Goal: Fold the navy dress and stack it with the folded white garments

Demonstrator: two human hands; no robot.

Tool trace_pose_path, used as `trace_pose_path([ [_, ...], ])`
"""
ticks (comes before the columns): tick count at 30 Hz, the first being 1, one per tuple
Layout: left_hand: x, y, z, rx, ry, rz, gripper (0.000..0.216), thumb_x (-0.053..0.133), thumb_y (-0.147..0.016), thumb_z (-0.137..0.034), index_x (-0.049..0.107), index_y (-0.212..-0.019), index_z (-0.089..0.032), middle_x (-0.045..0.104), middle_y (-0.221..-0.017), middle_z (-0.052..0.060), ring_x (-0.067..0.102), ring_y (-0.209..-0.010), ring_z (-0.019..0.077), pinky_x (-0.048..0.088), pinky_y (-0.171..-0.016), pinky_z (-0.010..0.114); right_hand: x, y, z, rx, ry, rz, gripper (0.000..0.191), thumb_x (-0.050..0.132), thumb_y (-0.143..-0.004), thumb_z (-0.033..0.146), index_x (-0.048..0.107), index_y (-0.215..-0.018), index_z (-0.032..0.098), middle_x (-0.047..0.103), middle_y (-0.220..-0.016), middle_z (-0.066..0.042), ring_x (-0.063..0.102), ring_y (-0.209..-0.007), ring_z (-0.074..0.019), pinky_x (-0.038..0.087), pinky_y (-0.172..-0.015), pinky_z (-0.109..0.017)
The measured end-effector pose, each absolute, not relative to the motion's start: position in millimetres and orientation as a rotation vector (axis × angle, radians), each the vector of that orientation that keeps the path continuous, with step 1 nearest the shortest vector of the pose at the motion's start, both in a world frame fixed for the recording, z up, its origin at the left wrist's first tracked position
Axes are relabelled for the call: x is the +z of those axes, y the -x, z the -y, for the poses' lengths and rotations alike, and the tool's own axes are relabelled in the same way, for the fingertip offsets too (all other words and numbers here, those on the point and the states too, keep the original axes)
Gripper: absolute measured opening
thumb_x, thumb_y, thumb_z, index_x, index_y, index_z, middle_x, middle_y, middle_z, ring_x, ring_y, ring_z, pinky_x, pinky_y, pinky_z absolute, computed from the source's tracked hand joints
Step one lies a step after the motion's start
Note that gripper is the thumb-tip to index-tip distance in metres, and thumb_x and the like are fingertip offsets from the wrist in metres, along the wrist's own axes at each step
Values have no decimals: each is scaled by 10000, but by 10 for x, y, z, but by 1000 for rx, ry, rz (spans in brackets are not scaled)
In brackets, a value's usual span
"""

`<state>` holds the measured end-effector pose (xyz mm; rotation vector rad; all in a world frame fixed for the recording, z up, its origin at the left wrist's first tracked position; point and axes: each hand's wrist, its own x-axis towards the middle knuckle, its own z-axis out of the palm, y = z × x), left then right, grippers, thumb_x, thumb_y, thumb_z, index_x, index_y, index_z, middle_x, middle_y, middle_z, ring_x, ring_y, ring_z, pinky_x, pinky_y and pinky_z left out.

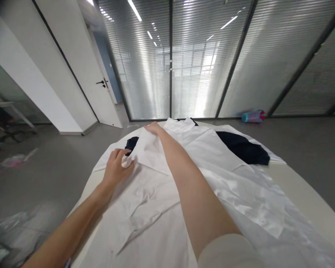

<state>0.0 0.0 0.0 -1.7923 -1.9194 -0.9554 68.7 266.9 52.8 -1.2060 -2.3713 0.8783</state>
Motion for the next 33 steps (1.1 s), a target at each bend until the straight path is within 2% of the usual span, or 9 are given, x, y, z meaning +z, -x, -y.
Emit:
trace_pose_path([
  [2, -3, 93, -36, -1012, 1783, 2040, 534, 705, -794, -278, 544, -1302, -236, 588, -1112, 89, 616, -972, 249, 534, -852, 393, 514, -631, -2682, 873, 1205, 2359, 358, 551, -951, 365, 727, -1072, 77, 745, -1021, -135, 688, -932, -225, 511, -818, -282],
  [4, -37, 165, -102, -996, 1949, 2112, 614, 717, -788, -286, 504, -1364, -270, 571, -1153, 70, 628, -929, 220, 543, -795, 350, 492, -599, -2687, 853, 1193, 2359, 299, 572, -940, 322, 741, -1045, 98, 747, -1029, -117, 685, -963, -215, 501, -841, -262],
  [8, -141, 276, -175, -1079, 2054, 2075, 272, 559, -851, -166, 680, -1087, -231, 555, -1022, 44, 599, -756, 149, 516, -713, 295, 437, -614, -2698, 788, 1215, 2357, 250, 583, -932, 266, 737, -1050, 108, 736, -1089, -138, 680, -1024, -229, 496, -862, -271],
  [11, -206, 338, -172, -1213, 1963, 2064, 218, 511, -853, -137, 713, -904, -202, 526, -912, 34, 564, -685, 131, 500, -666, 275, 475, -716, -2710, 729, 1225, 2372, 255, 577, -943, 284, 724, -1071, 120, 724, -1129, -147, 670, -1062, -242, 496, -876, -291],
  [14, -246, 379, -164, -1281, 1956, 2104, 175, 557, -833, -170, 720, -888, -200, 520, -938, 28, 534, -610, 102, 497, -641, 274, 641, -991, -2704, 675, 1180, 2425, 266, 591, -948, 328, 709, -1105, 149, 735, -1093, -111, 681, -1014, -219, 488, -884, -284],
  [19, -267, 422, -188, -1379, 1969, 2110, 152, 567, -825, -222, 705, -882, -195, 506, -968, 28, 541, -594, 93, 492, -614, 273, 964, -2121, -2551, 563, 1104, 2633, 208, 655, -899, 326, 725, -1002, 159, 746, -975, -76, 694, -801, -173, 486, -806, -263],
  [22, -265, 428, -209, -1357, 1990, 2106, 151, 566, -808, -236, 696, -872, -194, 501, -939, 23, 526, -587, 98, 490, -620, 281, 1009, -3120, -2380, 627, 1174, 2831, 309, 661, -865, 448, 722, -961, 160, 744, -905, -74, 685, -727, -170, 484, -704, -257],
  [26, -251, 405, -214, -1321, 1991, 2147, 193, 593, -775, -281, 677, -922, -187, 488, -908, 15, 501, -570, 102, 484, -615, 287, 841, -4365, -2149, 829, 1361, 2843, 510, 646, -761, 645, 735, -904, 164, 730, -818, -79, 675, -704, -202, 477, -634, -273],
  [33, -217, 366, -207, -1361, 1931, 2247, 254, 602, -732, -302, 653, -951, -184, 489, -933, 18, 529, -610, 115, 489, -638, 285, 384, -5189, -1711, 754, 1508, 2623, 544, 586, -720, 732, 675, -721, 196, 668, -711, -52, 589, -646, -192, 406, -609, -297],
])
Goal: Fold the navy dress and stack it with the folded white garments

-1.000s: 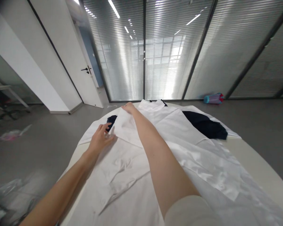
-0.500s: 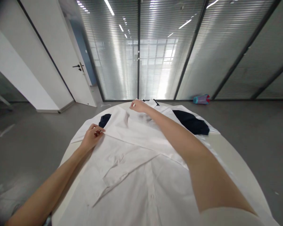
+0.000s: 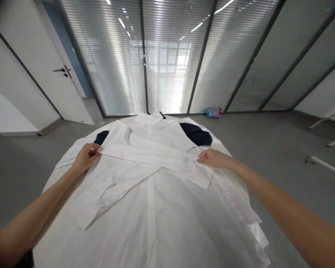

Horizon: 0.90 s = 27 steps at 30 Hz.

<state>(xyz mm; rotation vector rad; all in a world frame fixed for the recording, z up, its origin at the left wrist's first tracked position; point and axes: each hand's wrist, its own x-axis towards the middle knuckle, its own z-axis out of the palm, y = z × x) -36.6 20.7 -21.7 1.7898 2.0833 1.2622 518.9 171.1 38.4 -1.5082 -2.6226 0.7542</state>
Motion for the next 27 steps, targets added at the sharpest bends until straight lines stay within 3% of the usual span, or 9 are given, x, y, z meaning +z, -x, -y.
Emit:
trace_pose_path([
  [5, -174, 323, -208, 1267, -1777, -2113, 186, 580, -739, -299, 686, -839, -183, 503, -907, 35, 511, -620, 127, 500, -652, 302, 398, -5204, -1492, 735, 1605, 2369, 581, 594, -657, 790, 585, -671, 209, 604, -638, -39, 535, -596, -176, 381, -581, -296],
  [12, -194, 340, -244, 1213, -1795, -2164, 212, 551, -762, -291, 719, -820, -175, 532, -853, 47, 530, -634, 146, 478, -612, 296, 389, -5432, -1308, 1092, 1774, 2214, 555, 607, -727, 733, 637, -865, 196, 465, -457, 45, 420, -410, -127, 326, -474, -262],
  [15, -237, 348, -245, 1191, -1854, -2166, 217, 570, -773, -302, 725, -850, -171, 506, -881, 45, 507, -617, 132, 485, -621, 297, 283, -5409, -1218, 775, 1846, 2272, 465, 633, -751, 657, 623, -861, 205, 569, -563, 4, 542, -492, -165, 395, -507, -276],
  [17, -245, 320, -223, 1200, -1983, -2154, 207, 591, -787, -315, 725, -875, -185, 509, -946, 58, 530, -680, 149, 503, -676, 313, 261, -5371, -1090, 404, 1753, 2314, 400, 603, -802, 609, 619, -881, 218, 652, -747, -44, 643, -675, -210, 474, -620, -311],
  [20, -211, 219, -156, 1145, -2249, -2137, 182, 583, -833, -316, 722, -900, -220, 546, -1012, 80, 571, -880, 220, 501, -817, 372, 278, -5339, -786, 24, 1453, 2428, 353, 563, -864, 577, 636, -937, 239, 670, -969, -79, 666, -926, -255, 511, -817, -383],
  [24, -104, 60, -92, 921, -2461, -2106, 210, 528, -868, -284, 717, -940, -229, 633, -993, 79, 597, -956, 256, 463, -906, 418, 206, -5381, -395, -108, 1106, 2719, 337, 577, -898, 539, 679, -1051, 256, 703, -1048, -79, 676, -955, -265, 523, -844, -414],
  [27, 20, 29, -217, 918, -2464, -2123, 248, 473, -878, -254, 709, -942, -208, 669, -1026, 85, 622, -997, 254, 458, -952, 411, 92, -5429, -261, -350, 936, 2713, 331, 485, -962, 426, 692, -1131, 232, 726, -1066, -100, 683, -977, -287, 517, -876, -462],
])
